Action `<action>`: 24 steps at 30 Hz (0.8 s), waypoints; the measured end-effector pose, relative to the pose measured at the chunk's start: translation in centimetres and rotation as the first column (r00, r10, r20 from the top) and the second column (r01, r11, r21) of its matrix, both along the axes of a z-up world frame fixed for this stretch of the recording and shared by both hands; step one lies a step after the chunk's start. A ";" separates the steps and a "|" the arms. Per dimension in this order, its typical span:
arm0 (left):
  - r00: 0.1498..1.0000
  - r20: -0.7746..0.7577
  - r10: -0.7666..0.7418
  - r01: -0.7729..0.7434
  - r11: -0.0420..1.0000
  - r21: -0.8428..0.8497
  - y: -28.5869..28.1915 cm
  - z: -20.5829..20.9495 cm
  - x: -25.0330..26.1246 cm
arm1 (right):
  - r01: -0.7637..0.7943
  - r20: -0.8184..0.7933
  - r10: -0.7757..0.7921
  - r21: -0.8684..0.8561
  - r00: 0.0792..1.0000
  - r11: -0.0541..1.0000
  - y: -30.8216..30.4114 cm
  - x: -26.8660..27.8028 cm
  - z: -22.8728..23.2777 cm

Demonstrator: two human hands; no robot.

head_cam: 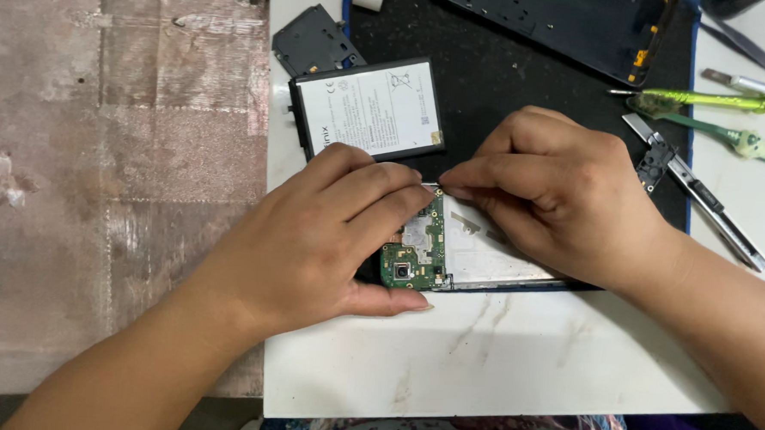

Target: The person works on a disassembled smartphone, using a small brush to clean the internal components and a metal tool to pry and adjust parts. They handle the motherboard and battery, carefully manipulating the small connectors and screws on the circuit board.

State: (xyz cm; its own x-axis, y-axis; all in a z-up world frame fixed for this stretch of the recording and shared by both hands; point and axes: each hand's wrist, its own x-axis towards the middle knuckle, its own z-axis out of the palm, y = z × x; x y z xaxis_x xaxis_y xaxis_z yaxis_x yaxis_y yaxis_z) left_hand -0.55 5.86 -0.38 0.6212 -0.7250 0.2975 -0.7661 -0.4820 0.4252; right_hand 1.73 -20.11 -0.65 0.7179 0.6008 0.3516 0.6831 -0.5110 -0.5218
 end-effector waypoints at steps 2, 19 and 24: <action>1.000 0.014 0.003 -0.003 1.000 0.007 -0.1 0.1 0.1 | -0.003 0.023 0.002 0.009 1.000 1.000 0.0 0.1 -0.3; 0.998 0.063 0.001 -0.003 0.999 0.036 -0.3 0.1 0.0 | -0.048 0.110 0.045 0.025 0.993 0.999 -0.2 0.0 -0.5; 0.998 0.057 0.007 -0.010 0.999 0.040 -0.2 0.2 -0.1 | -0.085 0.169 0.083 0.005 0.982 0.996 -0.2 0.1 -0.4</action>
